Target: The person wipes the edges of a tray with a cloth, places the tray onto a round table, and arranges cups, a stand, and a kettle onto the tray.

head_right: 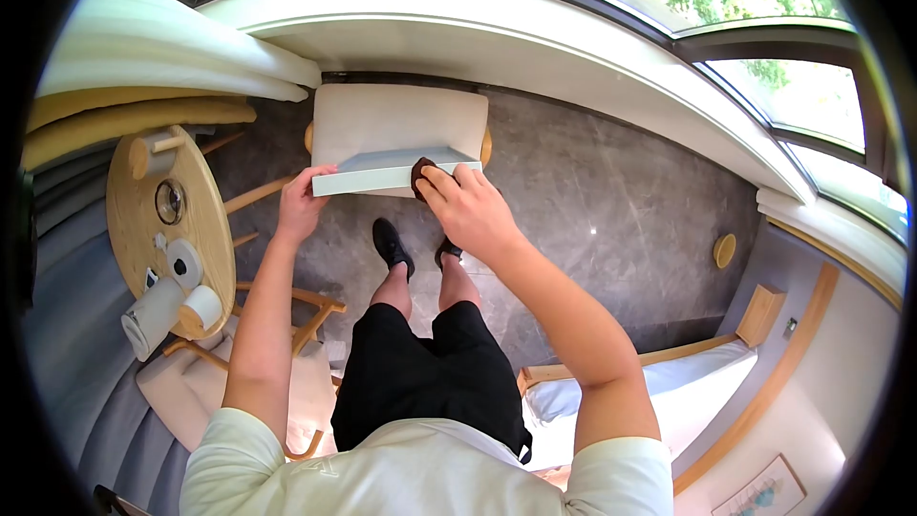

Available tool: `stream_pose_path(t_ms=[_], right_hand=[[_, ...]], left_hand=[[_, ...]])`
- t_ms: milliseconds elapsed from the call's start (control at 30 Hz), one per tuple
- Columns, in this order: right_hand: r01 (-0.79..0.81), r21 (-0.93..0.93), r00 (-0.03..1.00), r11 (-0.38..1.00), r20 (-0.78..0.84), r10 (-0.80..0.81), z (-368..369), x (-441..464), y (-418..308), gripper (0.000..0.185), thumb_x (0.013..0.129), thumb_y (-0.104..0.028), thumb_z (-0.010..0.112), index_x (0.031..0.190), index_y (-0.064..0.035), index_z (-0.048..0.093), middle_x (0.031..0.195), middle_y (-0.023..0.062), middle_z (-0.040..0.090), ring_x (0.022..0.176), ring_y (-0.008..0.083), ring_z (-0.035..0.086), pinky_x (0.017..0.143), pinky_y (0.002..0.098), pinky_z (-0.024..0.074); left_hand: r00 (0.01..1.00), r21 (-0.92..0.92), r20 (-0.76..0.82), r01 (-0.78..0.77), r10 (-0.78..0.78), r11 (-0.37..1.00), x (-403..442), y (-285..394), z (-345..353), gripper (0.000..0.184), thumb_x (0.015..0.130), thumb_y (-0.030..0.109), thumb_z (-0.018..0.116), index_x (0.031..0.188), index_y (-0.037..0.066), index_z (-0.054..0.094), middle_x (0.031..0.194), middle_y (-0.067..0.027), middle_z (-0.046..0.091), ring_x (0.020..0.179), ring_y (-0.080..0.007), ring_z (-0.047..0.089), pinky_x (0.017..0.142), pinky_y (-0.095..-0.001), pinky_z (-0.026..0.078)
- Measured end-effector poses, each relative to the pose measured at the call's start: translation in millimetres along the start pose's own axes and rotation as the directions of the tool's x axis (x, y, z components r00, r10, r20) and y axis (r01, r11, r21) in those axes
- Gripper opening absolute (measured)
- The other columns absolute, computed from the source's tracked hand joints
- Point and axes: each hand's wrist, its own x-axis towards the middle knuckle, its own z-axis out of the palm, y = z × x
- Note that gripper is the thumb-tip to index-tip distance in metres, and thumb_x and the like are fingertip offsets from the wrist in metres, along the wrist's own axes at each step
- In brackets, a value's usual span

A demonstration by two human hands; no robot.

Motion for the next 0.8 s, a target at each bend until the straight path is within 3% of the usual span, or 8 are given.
stream_pose_path(t_ms=[600, 800], right_hand=[[-0.034, -0.002, 0.999, 0.999, -0.016, 0.034, -14.4, -35.6, 40.9, 0.045, 0.077, -0.002, 0.070, 0.121, -0.0099, 0.072, 0.130, -0.0001, 0.066, 0.089, 0.0231, 0.057, 0.087, 0.0341, 0.0525], [-0.054, 0.091, 0.997, 0.994, -0.045, 0.059, -14.8, -39.3, 50.6, 0.043, 0.077, 0.000, 0.072, 0.118, -0.0116, 0.073, 0.128, -0.0006, 0.068, 0.086, 0.0238, 0.057, 0.084, 0.0340, 0.0527]], left_hand=[[1.000, 0.015, 0.000, 0.021, -0.021, 1.000, -2.5, 3.7, 1.2, 0.042, 0.084, -0.023, 0.064, 0.120, -0.001, 0.066, 0.122, -0.0099, 0.071, 0.113, -0.0158, 0.067, 0.097, -0.0284, 0.055], [1.000, 0.033, 0.003, 0.002, -0.002, 0.999, -2.1, -1.8, -0.5, 0.042, 0.084, -0.022, 0.065, 0.120, -0.001, 0.066, 0.123, -0.0107, 0.072, 0.113, -0.0165, 0.068, 0.097, -0.0286, 0.055]])
